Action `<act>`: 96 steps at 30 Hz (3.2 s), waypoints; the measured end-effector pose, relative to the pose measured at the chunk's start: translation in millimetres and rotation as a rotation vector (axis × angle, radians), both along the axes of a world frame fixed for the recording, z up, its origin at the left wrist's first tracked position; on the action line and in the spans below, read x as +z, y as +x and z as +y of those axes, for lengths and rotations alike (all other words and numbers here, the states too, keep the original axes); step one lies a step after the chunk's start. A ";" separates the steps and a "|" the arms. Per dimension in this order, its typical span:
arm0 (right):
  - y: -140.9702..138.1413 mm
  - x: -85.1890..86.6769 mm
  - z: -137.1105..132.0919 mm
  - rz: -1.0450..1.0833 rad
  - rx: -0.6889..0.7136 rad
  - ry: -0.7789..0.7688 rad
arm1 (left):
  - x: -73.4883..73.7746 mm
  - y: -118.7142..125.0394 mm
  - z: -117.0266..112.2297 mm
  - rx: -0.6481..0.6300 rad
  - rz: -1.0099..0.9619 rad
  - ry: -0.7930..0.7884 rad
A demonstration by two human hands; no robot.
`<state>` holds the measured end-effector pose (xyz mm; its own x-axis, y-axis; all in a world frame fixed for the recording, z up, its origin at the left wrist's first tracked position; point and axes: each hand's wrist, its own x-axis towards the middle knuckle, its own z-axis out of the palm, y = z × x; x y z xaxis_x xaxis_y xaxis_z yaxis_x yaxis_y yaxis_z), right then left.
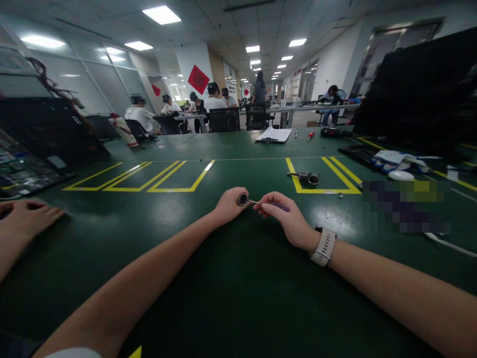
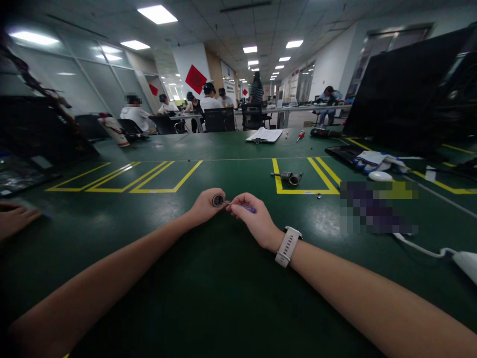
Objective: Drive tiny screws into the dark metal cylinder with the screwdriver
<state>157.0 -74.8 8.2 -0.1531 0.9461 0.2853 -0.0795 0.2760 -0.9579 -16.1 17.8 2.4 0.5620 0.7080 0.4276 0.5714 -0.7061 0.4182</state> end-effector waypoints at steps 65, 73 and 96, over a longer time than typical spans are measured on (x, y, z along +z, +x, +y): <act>0.5 -1.0 1.0 0.298 0.015 -0.289 | -3.3 0.1 -6.2 -0.073 -0.051 0.058; -0.8 2.9 -1.6 0.367 -0.078 -0.300 | -4.4 -1.3 -4.5 -0.072 0.070 0.103; 1.8 -7.1 2.0 0.269 -0.262 -0.158 | -5.2 -1.0 -0.8 -0.042 0.027 0.067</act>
<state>158.8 -72.8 1.1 0.1587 0.9787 0.1300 -0.2793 0.1708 -0.9449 -17.0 17.0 -2.8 0.6028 0.6536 0.4577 0.5507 -0.7559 0.3541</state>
